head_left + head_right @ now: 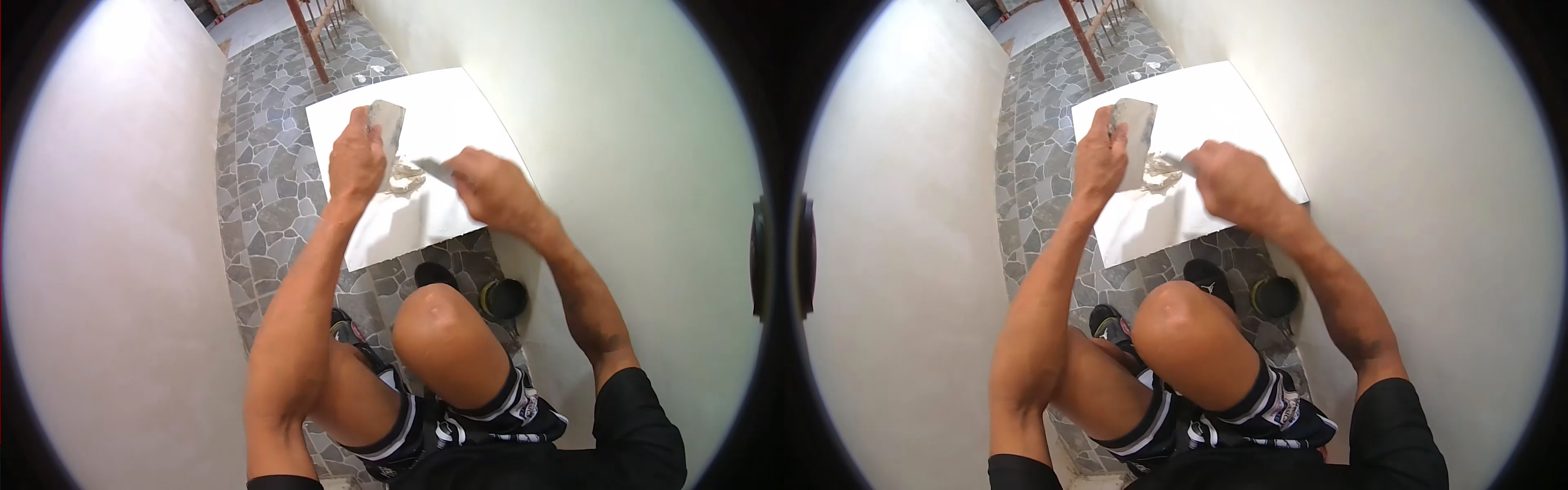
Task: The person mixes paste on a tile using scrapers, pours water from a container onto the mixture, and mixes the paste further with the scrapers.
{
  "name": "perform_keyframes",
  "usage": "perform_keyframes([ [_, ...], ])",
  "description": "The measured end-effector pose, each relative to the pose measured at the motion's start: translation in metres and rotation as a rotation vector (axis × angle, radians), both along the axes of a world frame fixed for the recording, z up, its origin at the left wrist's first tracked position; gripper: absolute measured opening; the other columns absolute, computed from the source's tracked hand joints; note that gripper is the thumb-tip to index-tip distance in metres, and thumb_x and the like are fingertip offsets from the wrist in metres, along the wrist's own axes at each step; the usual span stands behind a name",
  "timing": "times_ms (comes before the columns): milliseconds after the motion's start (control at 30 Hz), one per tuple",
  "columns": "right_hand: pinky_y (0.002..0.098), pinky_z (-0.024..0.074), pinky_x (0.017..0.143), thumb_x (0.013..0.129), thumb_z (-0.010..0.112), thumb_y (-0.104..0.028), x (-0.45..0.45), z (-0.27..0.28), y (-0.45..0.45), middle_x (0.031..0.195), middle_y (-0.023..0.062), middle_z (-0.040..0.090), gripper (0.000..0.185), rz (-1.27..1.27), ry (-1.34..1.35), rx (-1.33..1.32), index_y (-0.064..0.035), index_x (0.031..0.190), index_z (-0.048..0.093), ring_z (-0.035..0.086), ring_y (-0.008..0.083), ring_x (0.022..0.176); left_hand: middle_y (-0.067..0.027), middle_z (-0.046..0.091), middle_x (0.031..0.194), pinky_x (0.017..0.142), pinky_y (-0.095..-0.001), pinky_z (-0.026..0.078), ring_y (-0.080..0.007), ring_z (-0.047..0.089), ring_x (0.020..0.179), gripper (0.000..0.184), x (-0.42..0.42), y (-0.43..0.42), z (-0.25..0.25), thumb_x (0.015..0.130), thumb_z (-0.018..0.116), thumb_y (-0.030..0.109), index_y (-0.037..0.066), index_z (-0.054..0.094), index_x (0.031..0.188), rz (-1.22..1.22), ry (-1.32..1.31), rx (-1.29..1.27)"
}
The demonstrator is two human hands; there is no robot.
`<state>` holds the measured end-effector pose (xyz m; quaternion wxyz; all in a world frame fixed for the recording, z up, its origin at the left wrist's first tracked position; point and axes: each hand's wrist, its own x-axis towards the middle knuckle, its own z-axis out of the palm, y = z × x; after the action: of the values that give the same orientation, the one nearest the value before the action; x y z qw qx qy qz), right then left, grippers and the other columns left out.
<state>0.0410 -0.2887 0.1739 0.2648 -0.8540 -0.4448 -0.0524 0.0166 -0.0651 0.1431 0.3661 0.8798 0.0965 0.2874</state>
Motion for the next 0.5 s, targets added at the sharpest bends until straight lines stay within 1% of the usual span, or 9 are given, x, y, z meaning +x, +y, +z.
perform_keyframes([
  [33,0.0439,0.0559,0.076,0.081,0.063,-0.007,-0.015,-0.007,0.004,0.093,0.02,0.065,0.014,0.036,-0.132,-0.087,0.0003,0.092,0.067,0.067,0.036,0.089,-0.0266,0.069,0.095,0.08,-0.051,0.051,-0.0456,0.067,0.09,0.027,-0.002,0.004,0.004,0.096,0.057,0.012,0.004,0.056,0.122,-0.01,0.011,-0.008],
  [100,0.0417,0.058,0.072,0.082,0.064,-0.009,-0.039,-0.023,0.018,0.096,0.018,0.065,0.013,0.177,-0.259,-0.198,-0.001,0.091,0.068,0.067,0.0321,0.091,-0.0235,0.07,0.097,0.08,-0.048,0.053,-0.0442,0.067,0.087,0.026,-0.005,0.011,0.011,0.097,0.059,0.013,0.005,0.058,0.122,-0.065,0.031,-0.021],
  [167,0.0407,0.0583,0.071,0.084,0.062,-0.009,-0.054,-0.039,0.041,0.096,0.0194,0.065,0.016,0.269,-0.348,-0.297,0.0018,0.092,0.07,0.066,0.0309,0.092,-0.0214,0.07,0.101,0.081,-0.0462,0.053,-0.0421,0.067,0.089,0.026,-0.005,0.016,0.011,0.097,0.059,0.013,0.005,0.06,0.122,-0.129,-0.034,0.01],
  [233,0.0383,0.0582,0.07,0.084,0.061,-0.009,-0.066,-0.044,0.065,0.099,0.0191,0.067,0.019,0.35,-0.366,-0.372,0.0027,0.093,0.072,0.066,0.0294,0.091,-0.0196,0.07,0.104,0.082,-0.0447,0.053,-0.0402,0.067,0.092,0.026,-0.006,0.019,0.015,0.097,0.06,0.014,0.006,0.061,0.122,-0.167,-0.067,0.047],
  [300,0.0354,0.0574,0.069,0.084,0.062,-0.01,-0.071,-0.054,0.088,0.101,0.0203,0.067,0.02,0.44,-0.336,-0.418,0.0029,0.094,0.074,0.066,0.0302,0.089,-0.0181,0.07,0.108,0.083,-0.0435,0.053,-0.0386,0.067,0.096,0.027,-0.006,0.019,0.021,0.097,0.06,0.013,0.006,0.062,0.123,-0.179,-0.07,0.09],
  [400,0.0379,0.056,0.065,0.084,0.062,-0.012,-0.072,-0.068,0.122,0.093,0.0174,0.067,0.022,0.554,-0.437,-0.531,0.0046,0.095,0.071,0.067,0.0296,0.085,-0.0186,0.07,0.11,0.085,-0.0425,0.053,-0.0352,0.067,0.101,0.028,-0.002,0.022,0.021,0.097,0.061,0.015,0.008,0.063,0.125,-0.152,-0.128,0.144],
  [500,0.0373,0.0523,0.068,0.082,0.063,-0.011,-0.083,-0.087,0.159,0.095,0.0164,0.068,0.022,0.334,-0.326,-0.529,0.0027,0.095,0.073,0.066,0.0271,0.085,-0.0193,0.07,0.111,0.085,-0.0422,0.054,-0.0336,0.069,0.098,0.028,-0.005,0.02,0.03,0.098,0.061,0.016,0.008,0.063,0.125,-0.084,-0.115,0.101],
])
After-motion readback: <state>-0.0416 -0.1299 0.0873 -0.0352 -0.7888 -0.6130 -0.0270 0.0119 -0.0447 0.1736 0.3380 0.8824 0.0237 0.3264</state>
